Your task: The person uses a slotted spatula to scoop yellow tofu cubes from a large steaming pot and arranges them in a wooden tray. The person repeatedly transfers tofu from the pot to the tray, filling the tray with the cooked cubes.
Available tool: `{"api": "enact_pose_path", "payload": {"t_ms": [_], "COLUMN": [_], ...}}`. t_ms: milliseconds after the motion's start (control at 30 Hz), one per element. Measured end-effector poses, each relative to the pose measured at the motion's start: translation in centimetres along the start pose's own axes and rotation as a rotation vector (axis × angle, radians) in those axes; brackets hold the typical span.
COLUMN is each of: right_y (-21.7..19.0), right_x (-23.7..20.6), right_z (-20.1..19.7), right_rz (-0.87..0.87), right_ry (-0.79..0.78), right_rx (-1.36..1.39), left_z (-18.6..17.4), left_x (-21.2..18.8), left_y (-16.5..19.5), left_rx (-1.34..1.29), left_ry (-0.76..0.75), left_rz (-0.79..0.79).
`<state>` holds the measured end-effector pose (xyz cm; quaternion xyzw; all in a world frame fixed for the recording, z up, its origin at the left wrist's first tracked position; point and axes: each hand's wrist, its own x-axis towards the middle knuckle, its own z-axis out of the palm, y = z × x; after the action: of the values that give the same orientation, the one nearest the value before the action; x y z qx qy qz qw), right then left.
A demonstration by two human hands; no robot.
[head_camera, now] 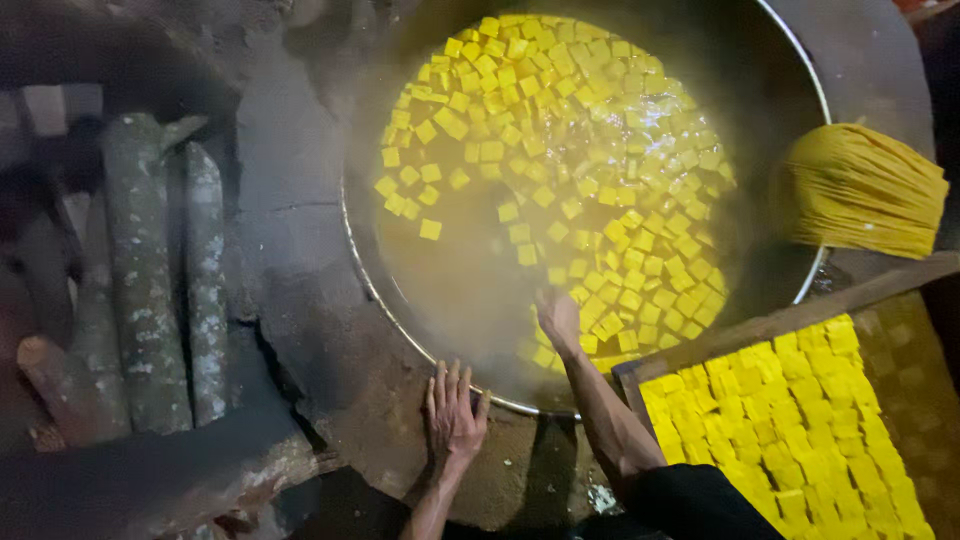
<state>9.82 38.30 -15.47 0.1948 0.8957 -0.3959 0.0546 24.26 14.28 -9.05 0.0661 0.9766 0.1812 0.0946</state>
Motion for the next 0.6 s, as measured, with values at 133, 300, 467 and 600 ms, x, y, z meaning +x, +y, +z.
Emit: {"api": "enact_pose_path", "payload": {"t_ms": [133, 300, 467, 600], "right_y": [-2.9, -9.4, -12.2, -11.8], "right_x": [2.5, 8.1, 13.4, 13.9], "right_z": [2.9, 6.8, 5.1, 0.4], "right_rz": [0.031, 0.076, -0.018, -0.094], "right_ry": [-0.010, 0.202, 0.326, 0.351], "right_rx": [0.069, 0.363, 0.460, 0.543], "left_z": [1.1, 2.5, 4.8, 5.2], "left_x": [0.1, -0.4, -0.5, -0.4], "left_y": [-0.6, -1.3, -3.0, -3.0], "left_rx": [0.019, 0.051, 0.128, 0.160], "left_ry": [-0.010, -0.026, 0.110, 0.154], "left_rz": [-0.009, -0.033, 0.027, 0.057]}}
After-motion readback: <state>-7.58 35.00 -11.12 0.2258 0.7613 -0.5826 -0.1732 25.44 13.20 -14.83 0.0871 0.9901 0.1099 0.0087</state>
